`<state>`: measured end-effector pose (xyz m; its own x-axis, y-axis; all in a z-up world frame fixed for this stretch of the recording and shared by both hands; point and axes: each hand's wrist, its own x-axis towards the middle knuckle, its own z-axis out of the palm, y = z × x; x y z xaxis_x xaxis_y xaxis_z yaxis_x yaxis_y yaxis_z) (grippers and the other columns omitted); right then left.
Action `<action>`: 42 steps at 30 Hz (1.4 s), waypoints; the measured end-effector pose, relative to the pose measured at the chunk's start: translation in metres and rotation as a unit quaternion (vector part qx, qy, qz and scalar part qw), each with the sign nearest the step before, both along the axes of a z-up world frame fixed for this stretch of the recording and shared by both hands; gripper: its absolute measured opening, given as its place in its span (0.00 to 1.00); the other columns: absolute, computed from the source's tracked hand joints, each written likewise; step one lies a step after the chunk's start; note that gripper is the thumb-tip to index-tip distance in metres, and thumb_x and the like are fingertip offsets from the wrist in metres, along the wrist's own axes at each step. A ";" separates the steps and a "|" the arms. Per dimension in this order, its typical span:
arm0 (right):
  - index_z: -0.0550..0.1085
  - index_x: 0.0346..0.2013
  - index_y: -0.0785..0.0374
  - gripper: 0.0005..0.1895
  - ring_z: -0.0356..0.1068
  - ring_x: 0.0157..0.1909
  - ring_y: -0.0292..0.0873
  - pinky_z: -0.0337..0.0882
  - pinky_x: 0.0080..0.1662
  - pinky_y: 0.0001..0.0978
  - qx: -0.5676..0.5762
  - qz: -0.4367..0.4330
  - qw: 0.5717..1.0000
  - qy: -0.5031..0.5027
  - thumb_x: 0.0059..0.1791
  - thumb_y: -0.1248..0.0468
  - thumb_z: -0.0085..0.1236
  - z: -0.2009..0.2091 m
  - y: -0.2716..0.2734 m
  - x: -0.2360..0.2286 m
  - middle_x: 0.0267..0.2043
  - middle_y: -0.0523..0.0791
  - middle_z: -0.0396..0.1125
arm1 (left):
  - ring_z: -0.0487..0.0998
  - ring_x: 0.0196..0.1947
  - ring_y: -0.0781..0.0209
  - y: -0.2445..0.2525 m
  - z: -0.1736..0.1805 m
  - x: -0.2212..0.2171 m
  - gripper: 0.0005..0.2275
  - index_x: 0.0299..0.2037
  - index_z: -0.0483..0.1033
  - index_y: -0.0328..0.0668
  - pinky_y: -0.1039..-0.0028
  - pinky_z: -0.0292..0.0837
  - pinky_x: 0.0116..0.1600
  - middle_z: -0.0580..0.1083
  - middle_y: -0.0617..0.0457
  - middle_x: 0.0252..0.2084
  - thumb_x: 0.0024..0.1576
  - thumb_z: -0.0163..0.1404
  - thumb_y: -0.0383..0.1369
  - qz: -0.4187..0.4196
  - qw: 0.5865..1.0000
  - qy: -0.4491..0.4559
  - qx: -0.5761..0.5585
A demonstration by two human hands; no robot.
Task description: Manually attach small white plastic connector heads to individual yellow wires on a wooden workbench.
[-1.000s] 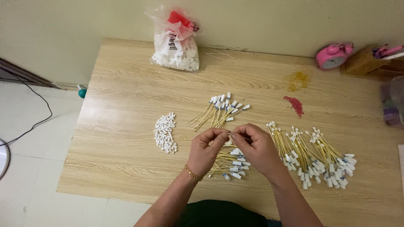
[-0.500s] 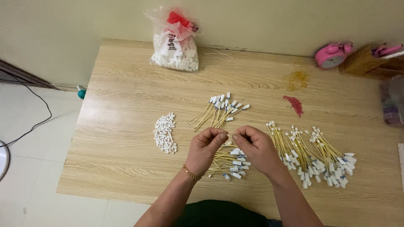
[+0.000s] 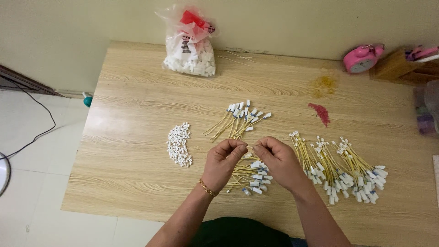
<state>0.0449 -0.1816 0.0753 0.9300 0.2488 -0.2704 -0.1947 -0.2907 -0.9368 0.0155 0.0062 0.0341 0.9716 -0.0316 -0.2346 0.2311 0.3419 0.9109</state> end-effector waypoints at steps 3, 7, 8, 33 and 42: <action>0.76 0.36 0.64 0.09 0.60 0.30 0.30 0.65 0.33 0.25 -0.021 0.007 1.000 0.003 0.53 0.60 0.57 0.009 0.004 -0.002 0.28 0.37 0.65 | 0.75 0.35 0.73 0.001 0.004 0.000 0.05 0.41 0.79 0.34 0.81 0.73 0.41 0.77 0.58 0.35 0.62 0.54 0.28 0.005 0.999 -0.012 0.044; 0.77 0.38 0.63 0.08 0.68 0.32 0.30 0.70 0.35 0.25 -0.040 0.017 0.999 -0.016 0.50 0.61 0.58 0.026 0.013 -0.002 0.31 0.37 0.72 | 0.73 0.34 0.74 -0.003 -0.004 -0.002 0.04 0.38 0.78 0.34 0.81 0.71 0.40 0.76 0.58 0.33 0.62 0.53 0.28 0.039 0.998 -0.026 0.038; 0.77 0.38 0.63 0.08 0.68 0.32 0.30 0.70 0.35 0.25 -0.040 0.018 0.999 -0.016 0.50 0.61 0.58 0.024 0.014 -0.002 0.31 0.37 0.72 | 0.73 0.34 0.74 -0.005 -0.005 -0.003 0.04 0.38 0.78 0.34 0.81 0.71 0.40 0.76 0.58 0.33 0.62 0.53 0.28 0.039 0.998 -0.026 0.038; 0.77 0.39 0.65 0.09 0.64 0.34 0.30 0.69 0.37 0.25 0.007 0.015 0.999 0.041 0.52 0.61 0.57 -0.049 0.002 0.001 0.31 0.37 0.69 | 0.78 0.44 0.52 0.133 -0.129 0.052 0.08 0.40 0.83 0.55 0.57 0.67 0.50 0.78 0.53 0.43 0.56 0.56 0.41 0.036 0.676 0.029 0.735; 0.78 0.39 0.65 0.10 0.61 0.32 0.32 0.66 0.35 0.26 -0.037 -0.005 0.998 0.051 0.53 0.60 0.57 -0.030 0.002 0.006 0.29 0.38 0.66 | 0.79 0.41 0.55 0.112 -0.085 0.054 0.05 0.36 0.83 0.52 0.60 0.72 0.49 0.79 0.52 0.39 0.56 0.56 0.38 0.047 0.730 0.061 0.679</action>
